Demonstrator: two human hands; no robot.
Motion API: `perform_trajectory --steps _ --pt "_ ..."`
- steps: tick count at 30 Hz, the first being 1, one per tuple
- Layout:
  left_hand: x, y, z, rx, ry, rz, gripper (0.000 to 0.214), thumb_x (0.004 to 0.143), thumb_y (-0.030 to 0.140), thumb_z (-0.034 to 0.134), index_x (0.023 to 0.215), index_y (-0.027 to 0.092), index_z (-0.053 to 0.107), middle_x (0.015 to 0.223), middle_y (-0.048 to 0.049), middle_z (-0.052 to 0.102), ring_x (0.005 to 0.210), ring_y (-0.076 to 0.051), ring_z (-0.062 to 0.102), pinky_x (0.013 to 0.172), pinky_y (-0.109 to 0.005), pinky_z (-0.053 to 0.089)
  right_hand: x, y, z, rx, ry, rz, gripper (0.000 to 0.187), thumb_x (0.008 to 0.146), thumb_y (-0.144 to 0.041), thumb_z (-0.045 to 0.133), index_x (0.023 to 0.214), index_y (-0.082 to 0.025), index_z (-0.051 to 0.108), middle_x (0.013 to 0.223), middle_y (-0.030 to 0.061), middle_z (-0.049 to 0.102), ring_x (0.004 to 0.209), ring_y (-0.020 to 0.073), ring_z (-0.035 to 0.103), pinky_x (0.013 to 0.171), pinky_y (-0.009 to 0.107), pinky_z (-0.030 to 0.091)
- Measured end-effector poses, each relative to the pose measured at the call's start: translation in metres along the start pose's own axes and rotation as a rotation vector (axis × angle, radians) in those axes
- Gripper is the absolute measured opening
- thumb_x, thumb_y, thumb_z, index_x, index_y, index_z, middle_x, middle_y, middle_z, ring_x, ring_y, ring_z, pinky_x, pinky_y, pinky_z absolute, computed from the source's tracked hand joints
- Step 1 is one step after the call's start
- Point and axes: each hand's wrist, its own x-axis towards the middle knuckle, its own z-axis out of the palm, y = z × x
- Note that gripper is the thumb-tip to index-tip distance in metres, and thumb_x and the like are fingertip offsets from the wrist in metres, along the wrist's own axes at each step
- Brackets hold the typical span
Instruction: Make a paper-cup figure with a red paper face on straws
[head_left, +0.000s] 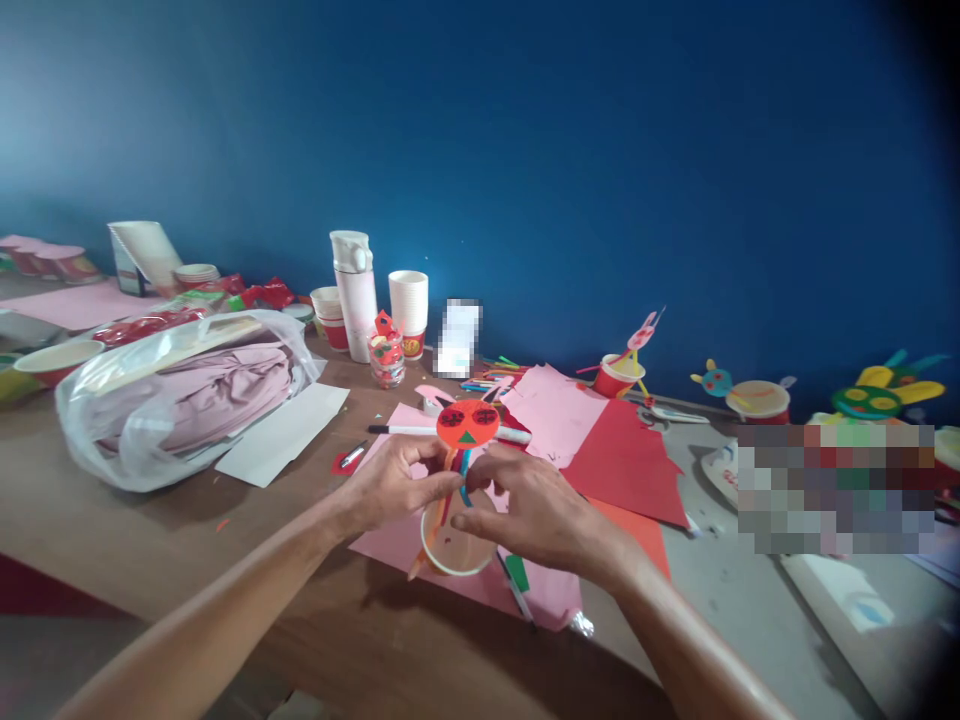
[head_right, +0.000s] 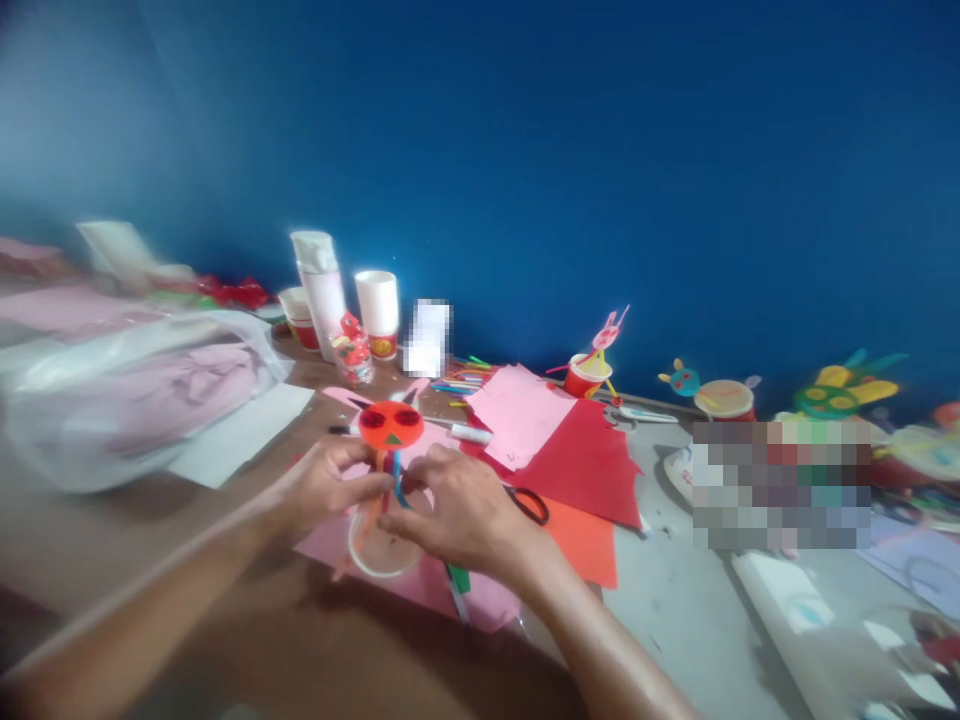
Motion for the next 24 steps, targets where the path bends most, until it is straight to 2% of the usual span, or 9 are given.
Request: perform_trajectory --steps 2,4,7,12,15,18,24 --pt "-0.002 0.003 -0.001 0.04 0.04 -0.006 0.019 0.075 0.031 0.059 0.066 0.015 0.062 0.059 0.0034 0.055 0.057 -0.009 0.05 0.057 -0.02 0.041 -0.003 0.002 -0.003 0.063 -0.047 0.004 0.052 0.069 -0.049 0.066 0.112 -0.021 0.056 0.112 0.0076 0.057 0.098 0.0234 0.054 0.078 0.035 0.042" --pt "-0.003 0.006 -0.001 0.077 0.036 -0.001 0.019 0.075 0.031 0.059 0.065 0.015 0.061 0.06 0.003 0.056 0.058 -0.01 0.051 0.059 -0.021 0.042 -0.005 0.005 -0.003 0.098 -0.138 0.007 0.082 0.062 -0.052 0.071 0.132 -0.022 0.04 0.131 0.0107 0.046 0.117 0.0293 0.044 0.091 0.041 0.039" --pt "-0.007 0.009 -0.001 0.122 0.03 0.035 0.019 0.076 0.028 0.057 0.063 0.014 0.059 0.063 0.0019 0.059 0.062 -0.011 0.053 0.063 -0.022 0.043 -0.008 0.006 -0.002 0.104 -0.251 0.001 0.104 0.057 -0.053 0.073 0.142 -0.024 0.021 0.14 0.0131 0.036 0.125 0.034 0.036 0.094 0.045 0.037" --pt "-0.014 0.017 0.001 0.208 0.099 0.07 0.015 0.075 0.022 0.056 0.062 0.015 0.059 0.064 0.0023 0.061 0.062 -0.011 0.054 0.062 -0.02 0.044 -0.01 0.003 0.0 0.091 -0.276 -0.063 0.101 0.058 -0.052 0.072 0.141 -0.027 0.02 0.136 0.0125 0.042 0.121 0.0341 0.041 0.089 0.042 0.041" --pt "-0.016 0.025 0.0 0.249 0.109 0.078 0.018 0.075 0.02 0.055 0.057 0.015 0.055 0.061 0.0034 0.059 0.059 -0.01 0.052 0.058 -0.018 0.043 -0.008 0.004 0.005 0.026 -0.251 -0.079 0.096 0.064 -0.049 0.069 0.141 -0.021 0.019 0.123 0.0163 0.053 0.111 0.0341 0.05 0.081 0.041 0.045" --pt "-0.016 0.031 0.0 0.272 0.079 0.029 0.019 0.075 0.022 0.054 0.057 0.015 0.056 0.058 0.0031 0.059 0.056 -0.01 0.052 0.054 -0.019 0.042 -0.005 0.005 0.011 -0.044 -0.178 -0.087 0.095 0.068 -0.048 0.066 0.142 -0.014 0.017 0.108 0.0186 0.061 0.099 0.0341 0.057 0.075 0.041 0.046" --pt "-0.019 0.033 0.003 0.236 0.068 -0.003 0.019 0.075 0.025 0.054 0.059 0.017 0.062 0.055 0.0024 0.06 0.058 -0.013 0.055 0.054 -0.02 0.045 -0.004 0.002 0.011 0.055 -0.167 -0.17 0.08 0.065 -0.047 0.069 0.132 -0.019 0.036 0.119 0.0134 0.056 0.105 0.0296 0.054 0.081 0.038 0.045"
